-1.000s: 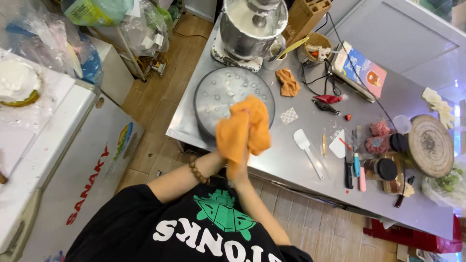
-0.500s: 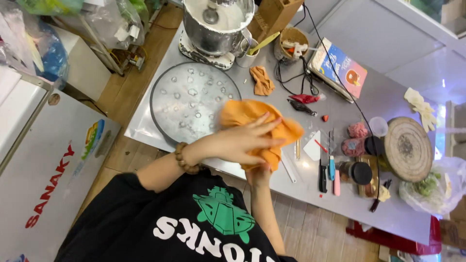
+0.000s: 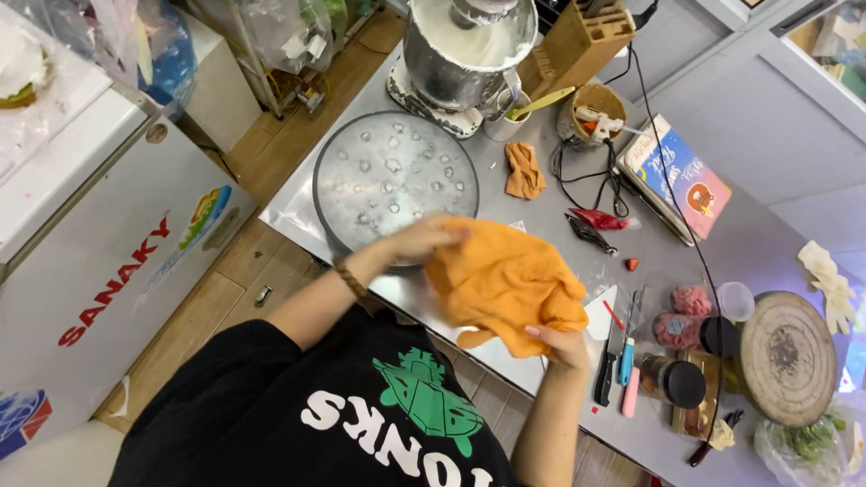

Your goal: Preparing a professional stand mixer by attaching a bowl of cream and cleaning the surrounding equipment.

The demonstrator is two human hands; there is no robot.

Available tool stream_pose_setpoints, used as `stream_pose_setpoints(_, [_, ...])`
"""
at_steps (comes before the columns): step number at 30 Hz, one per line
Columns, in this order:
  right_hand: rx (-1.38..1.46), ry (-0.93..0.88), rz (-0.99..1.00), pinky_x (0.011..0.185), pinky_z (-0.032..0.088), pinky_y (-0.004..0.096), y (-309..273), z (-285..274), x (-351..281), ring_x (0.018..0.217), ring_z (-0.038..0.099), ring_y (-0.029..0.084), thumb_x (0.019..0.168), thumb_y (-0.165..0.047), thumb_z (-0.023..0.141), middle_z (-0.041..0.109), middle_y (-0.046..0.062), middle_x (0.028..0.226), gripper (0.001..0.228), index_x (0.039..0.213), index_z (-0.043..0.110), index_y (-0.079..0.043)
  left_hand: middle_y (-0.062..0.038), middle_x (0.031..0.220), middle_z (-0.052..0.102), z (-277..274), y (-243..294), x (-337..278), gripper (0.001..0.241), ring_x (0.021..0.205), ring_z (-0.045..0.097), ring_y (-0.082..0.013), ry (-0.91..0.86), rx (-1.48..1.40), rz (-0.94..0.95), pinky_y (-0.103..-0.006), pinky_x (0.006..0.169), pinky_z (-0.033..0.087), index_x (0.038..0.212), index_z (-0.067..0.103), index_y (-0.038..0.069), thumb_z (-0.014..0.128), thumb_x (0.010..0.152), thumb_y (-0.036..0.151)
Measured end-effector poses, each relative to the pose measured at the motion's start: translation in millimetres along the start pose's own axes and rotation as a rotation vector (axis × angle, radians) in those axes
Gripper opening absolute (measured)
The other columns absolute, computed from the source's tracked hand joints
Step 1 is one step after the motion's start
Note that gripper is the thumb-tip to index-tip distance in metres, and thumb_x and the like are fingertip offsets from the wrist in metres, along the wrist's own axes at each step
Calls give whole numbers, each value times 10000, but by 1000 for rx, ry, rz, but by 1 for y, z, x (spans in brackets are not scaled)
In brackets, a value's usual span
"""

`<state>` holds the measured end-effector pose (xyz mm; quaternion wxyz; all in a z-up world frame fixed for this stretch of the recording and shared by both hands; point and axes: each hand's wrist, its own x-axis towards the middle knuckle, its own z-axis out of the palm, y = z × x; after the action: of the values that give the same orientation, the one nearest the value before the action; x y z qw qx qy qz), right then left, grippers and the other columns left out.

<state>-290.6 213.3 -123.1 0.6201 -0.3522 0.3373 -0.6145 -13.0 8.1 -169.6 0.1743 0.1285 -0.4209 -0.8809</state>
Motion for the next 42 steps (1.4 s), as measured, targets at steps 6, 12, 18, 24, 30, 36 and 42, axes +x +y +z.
stream_pose_setpoints(6, [-164, 299, 210, 1030, 523, 427, 4, -26, 9, 1201, 641, 290, 856, 63, 665, 664, 165, 1311, 540, 1384, 555, 58, 16, 1062, 731, 20, 97, -50, 332, 961, 657, -50, 238, 423, 259, -241, 844, 543, 1198, 693, 17, 594, 1044, 294])
stream_pose_setpoints(12, [-111, 584, -113, 860, 570, 391, -4, -2, 29, 1003, 685, 244, 1021, -73, 610, 694, 139, 1136, 304, 1318, 544, -70, -11, 956, 729, 15, 99, -48, 217, 843, 637, -63, 410, 548, 350, -234, 726, 530, 1128, 722, -9, 708, 949, 112])
stream_pose_setpoints(18, [-431, 417, -319, 943, 546, 280, -34, 30, 28, 1061, 670, 153, 902, 60, 724, 680, 92, 1178, 562, 1420, 543, -60, -73, 1022, 744, 38, 130, -62, 496, 951, 731, -108, 575, 469, 415, -219, 800, 594, 1200, 504, 101, 831, 828, 91])
stream_pose_setpoints(24, [-963, 641, -397, 919, 536, 259, -44, 58, 35, 1004, 663, 132, 919, 43, 760, 706, 64, 1112, 292, 1200, 682, 19, -79, 1100, 667, 38, 125, -56, 459, 1037, 658, -243, 589, 1243, 581, -361, 892, 541, 1155, 739, 17, 858, 713, 53])
stream_pose_setpoints(30, [-1564, 680, -652, 874, 505, 329, -68, 79, 35, 966, 629, 241, 797, 114, 800, 649, 159, 1036, 169, 854, 648, 67, -57, 974, 636, 21, 123, -42, 115, 1005, 635, -238, 719, 1510, 713, -355, 926, 539, 875, 720, 62, 767, 814, -23])
stream_pose_setpoints(36, [-830, 397, -222, 884, 557, 274, -127, 15, 12, 953, 674, 153, 884, 86, 730, 704, 87, 1067, 238, 1060, 596, -3, -107, 967, 662, 56, 210, -66, 296, 906, 614, -256, 462, 1507, 399, -360, 781, 478, 788, 586, 86, 844, 774, 230])
stream_pose_setpoints(42, [-509, 316, -381, 943, 528, 316, -115, 71, 29, 1026, 647, 178, 993, -27, 731, 635, 89, 1181, 303, 1231, 542, -30, -86, 1143, 580, 35, 142, -23, 530, 1052, 529, -218, 68, 99, 375, -366, 911, 421, 1204, 567, 60, 617, 977, 537])
